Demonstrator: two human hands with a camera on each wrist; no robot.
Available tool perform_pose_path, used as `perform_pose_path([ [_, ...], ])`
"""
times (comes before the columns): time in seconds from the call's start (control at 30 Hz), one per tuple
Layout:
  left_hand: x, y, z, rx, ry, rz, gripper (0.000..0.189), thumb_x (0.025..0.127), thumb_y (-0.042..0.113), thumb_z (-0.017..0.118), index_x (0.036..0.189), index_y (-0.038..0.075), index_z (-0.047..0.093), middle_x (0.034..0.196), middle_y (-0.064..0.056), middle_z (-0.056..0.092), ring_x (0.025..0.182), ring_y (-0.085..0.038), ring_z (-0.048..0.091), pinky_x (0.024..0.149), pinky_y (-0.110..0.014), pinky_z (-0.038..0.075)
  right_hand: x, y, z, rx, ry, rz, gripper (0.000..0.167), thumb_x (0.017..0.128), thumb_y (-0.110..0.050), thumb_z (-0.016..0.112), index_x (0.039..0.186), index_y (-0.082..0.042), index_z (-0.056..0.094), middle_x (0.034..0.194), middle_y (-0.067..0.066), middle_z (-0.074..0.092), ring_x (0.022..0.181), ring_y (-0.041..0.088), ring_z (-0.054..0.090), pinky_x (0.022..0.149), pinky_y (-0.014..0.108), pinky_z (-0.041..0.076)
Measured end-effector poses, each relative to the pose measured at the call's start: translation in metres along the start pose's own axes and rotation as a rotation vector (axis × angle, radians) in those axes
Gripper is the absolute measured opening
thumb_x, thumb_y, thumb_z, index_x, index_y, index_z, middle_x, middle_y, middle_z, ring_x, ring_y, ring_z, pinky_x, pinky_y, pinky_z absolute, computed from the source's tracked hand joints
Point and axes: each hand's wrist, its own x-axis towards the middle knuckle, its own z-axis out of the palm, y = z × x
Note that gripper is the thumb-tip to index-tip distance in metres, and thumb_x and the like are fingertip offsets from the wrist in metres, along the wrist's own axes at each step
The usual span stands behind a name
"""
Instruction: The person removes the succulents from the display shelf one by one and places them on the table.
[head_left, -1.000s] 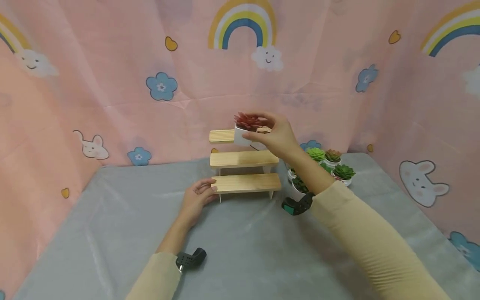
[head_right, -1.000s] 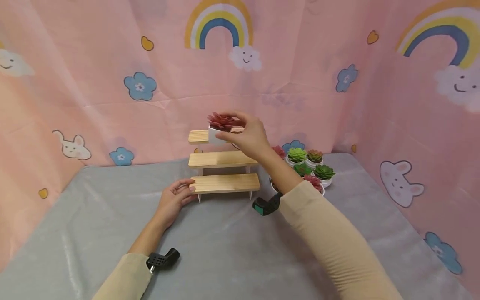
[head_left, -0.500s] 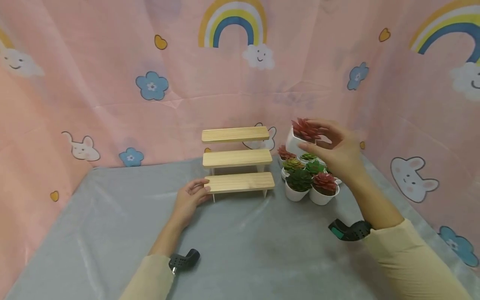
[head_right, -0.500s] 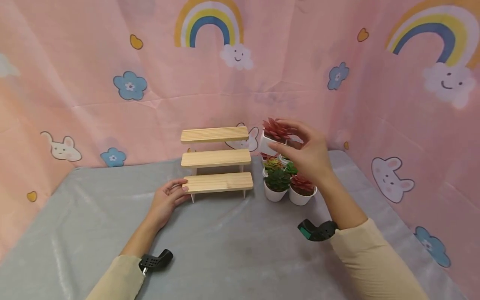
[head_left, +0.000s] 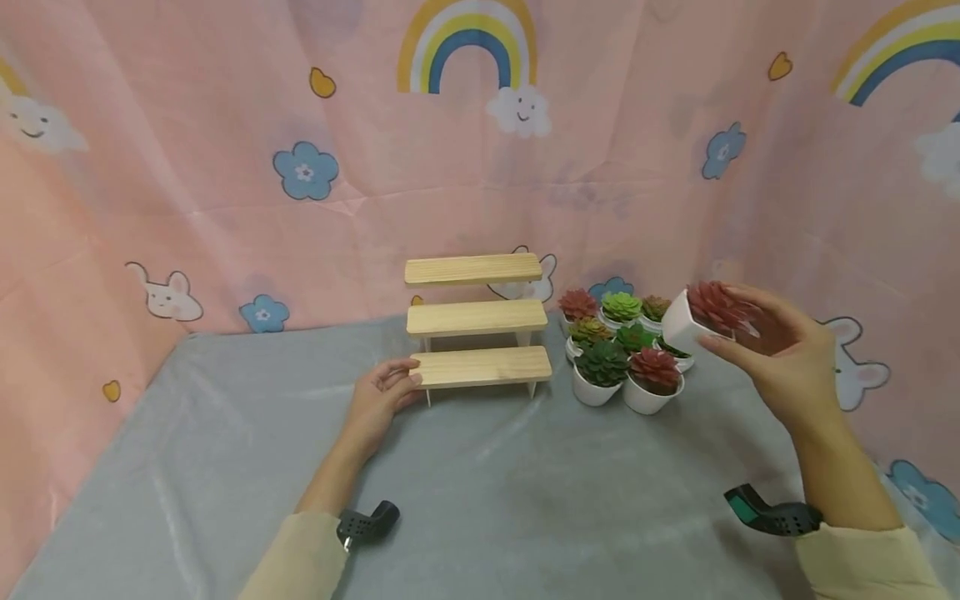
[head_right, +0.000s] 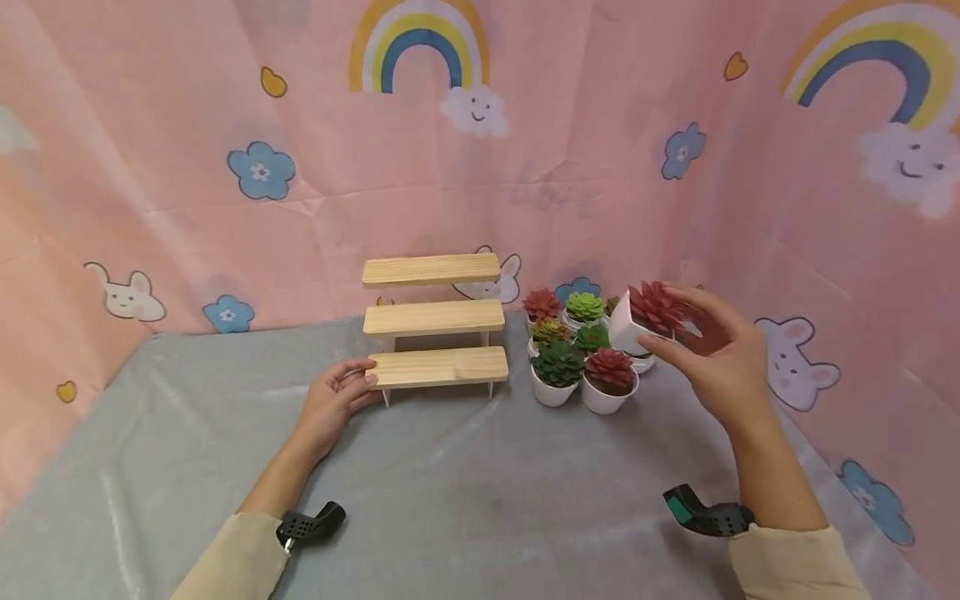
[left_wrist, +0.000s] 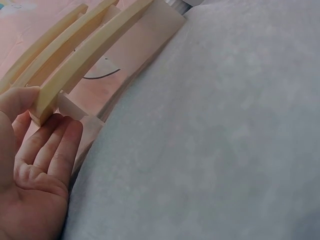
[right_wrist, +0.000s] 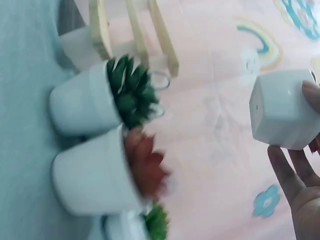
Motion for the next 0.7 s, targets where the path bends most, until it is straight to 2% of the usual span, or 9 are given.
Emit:
perform_pose_path([
  [0.13, -0.001, 0.001, 0.001, -0.001, -0.005, -0.004, 0.036, 0.097, 0.010, 0.065, 0.130, -0.001, 0.059, 0.142, -0.021, 0.060, 0.118, -0.026, 0.069, 0.096, -0.029, 0.060, -0.008, 0.024, -0.020, 0.113, 0.006, 0.057, 0.059, 0.077, 0.028, 0.066, 0.133, 0.010, 0.058, 0.127, -0.004, 0.070, 0.112, 0.006, 0.067, 0.088, 0.010, 0.056],
  [0.27, -0.003, 0.001, 0.000, 0.010, 0.001, -0.005, 0.036, 0.097, 0.009, 0.064, 0.131, -0.002, 0.058, 0.141, -0.023, 0.060, 0.115, -0.022, 0.070, 0.095, -0.029, 0.061, -0.011, 0.045, -0.033, 0.128, -0.022, 0.106, 0.059, 0.077, 0.028, 0.067, 0.133, 0.010, 0.058, 0.126, -0.005, 0.071, 0.109, 0.004, 0.068, 0.088, 0.010, 0.056],
  [0.43, -0.003, 0.002, 0.000, -0.005, -0.017, -0.005, 0.037, 0.098, 0.009, 0.064, 0.132, -0.004, 0.056, 0.144, -0.024, 0.057, 0.116, -0.019, 0.069, 0.096, -0.028, 0.060, -0.015, 0.059, -0.047, 0.179, -0.064, 0.121, 0.059, 0.076, 0.031, 0.065, 0.132, 0.012, 0.057, 0.127, -0.003, 0.071, 0.109, 0.005, 0.069, 0.089, 0.011, 0.057],
  [0.5, -0.003, 0.002, 0.000, -0.009, -0.009, -0.007, 0.038, 0.097, 0.009, 0.064, 0.132, -0.004, 0.056, 0.144, -0.024, 0.057, 0.115, -0.018, 0.070, 0.096, -0.027, 0.060, -0.016, 0.062, -0.052, 0.182, -0.078, 0.132, 0.058, 0.077, 0.031, 0.064, 0.131, 0.012, 0.057, 0.126, -0.002, 0.071, 0.109, 0.006, 0.069, 0.089, 0.011, 0.057],
  [0.7, -0.002, 0.001, 0.000, 0.013, 0.002, -0.019, 0.037, 0.097, 0.009, 0.064, 0.132, -0.003, 0.057, 0.141, -0.024, 0.059, 0.111, -0.014, 0.071, 0.095, -0.025, 0.060, -0.019, 0.074, -0.065, 0.099, -0.127, 0.214, 0.056, 0.077, 0.027, 0.068, 0.129, 0.007, 0.062, 0.123, -0.009, 0.072, 0.107, 0.000, 0.068, 0.085, 0.008, 0.056],
])
